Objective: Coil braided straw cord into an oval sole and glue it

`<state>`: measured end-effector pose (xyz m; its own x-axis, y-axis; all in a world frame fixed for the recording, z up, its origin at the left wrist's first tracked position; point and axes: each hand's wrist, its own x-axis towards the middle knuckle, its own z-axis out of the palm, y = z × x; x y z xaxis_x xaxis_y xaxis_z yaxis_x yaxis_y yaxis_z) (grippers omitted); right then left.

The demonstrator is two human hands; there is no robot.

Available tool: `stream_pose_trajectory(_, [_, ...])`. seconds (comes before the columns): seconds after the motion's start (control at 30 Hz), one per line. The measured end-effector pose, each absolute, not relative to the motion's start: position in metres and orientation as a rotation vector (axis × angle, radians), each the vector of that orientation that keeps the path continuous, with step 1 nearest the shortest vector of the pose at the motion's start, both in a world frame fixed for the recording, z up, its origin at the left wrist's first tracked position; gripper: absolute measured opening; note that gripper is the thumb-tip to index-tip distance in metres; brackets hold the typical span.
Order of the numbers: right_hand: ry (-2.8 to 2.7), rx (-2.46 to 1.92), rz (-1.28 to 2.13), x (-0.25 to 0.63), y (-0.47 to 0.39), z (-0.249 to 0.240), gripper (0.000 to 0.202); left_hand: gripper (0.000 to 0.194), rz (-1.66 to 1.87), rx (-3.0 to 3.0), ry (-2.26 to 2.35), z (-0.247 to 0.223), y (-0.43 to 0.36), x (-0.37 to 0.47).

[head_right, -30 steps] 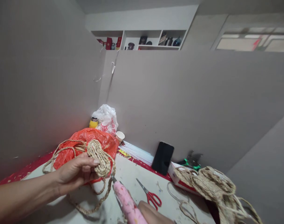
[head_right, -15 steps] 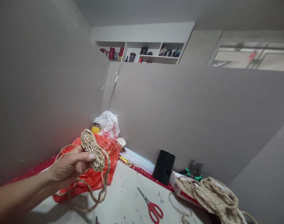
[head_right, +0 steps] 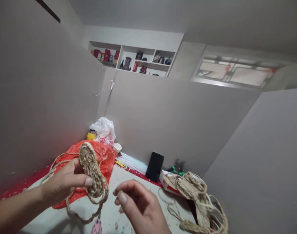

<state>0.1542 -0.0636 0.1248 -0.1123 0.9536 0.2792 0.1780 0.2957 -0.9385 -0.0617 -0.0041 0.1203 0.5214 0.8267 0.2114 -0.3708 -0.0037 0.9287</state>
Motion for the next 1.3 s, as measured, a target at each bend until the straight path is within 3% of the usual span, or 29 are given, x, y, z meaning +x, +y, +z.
stream_pose_trajectory(0.7, [-1.033, -0.788, 1.568, 0.112, -0.062, 0.109, 0.026, 0.014, 0.855, 1.296, 0.383, 0.116, -0.007, -0.062])
stream_pose_trajectory(1.3, [-0.81, -0.539, 1.681, 0.109, -0.064, 0.078, 0.02, 0.013, 0.824, 1.038, 0.399, 0.109, -0.017, -0.048])
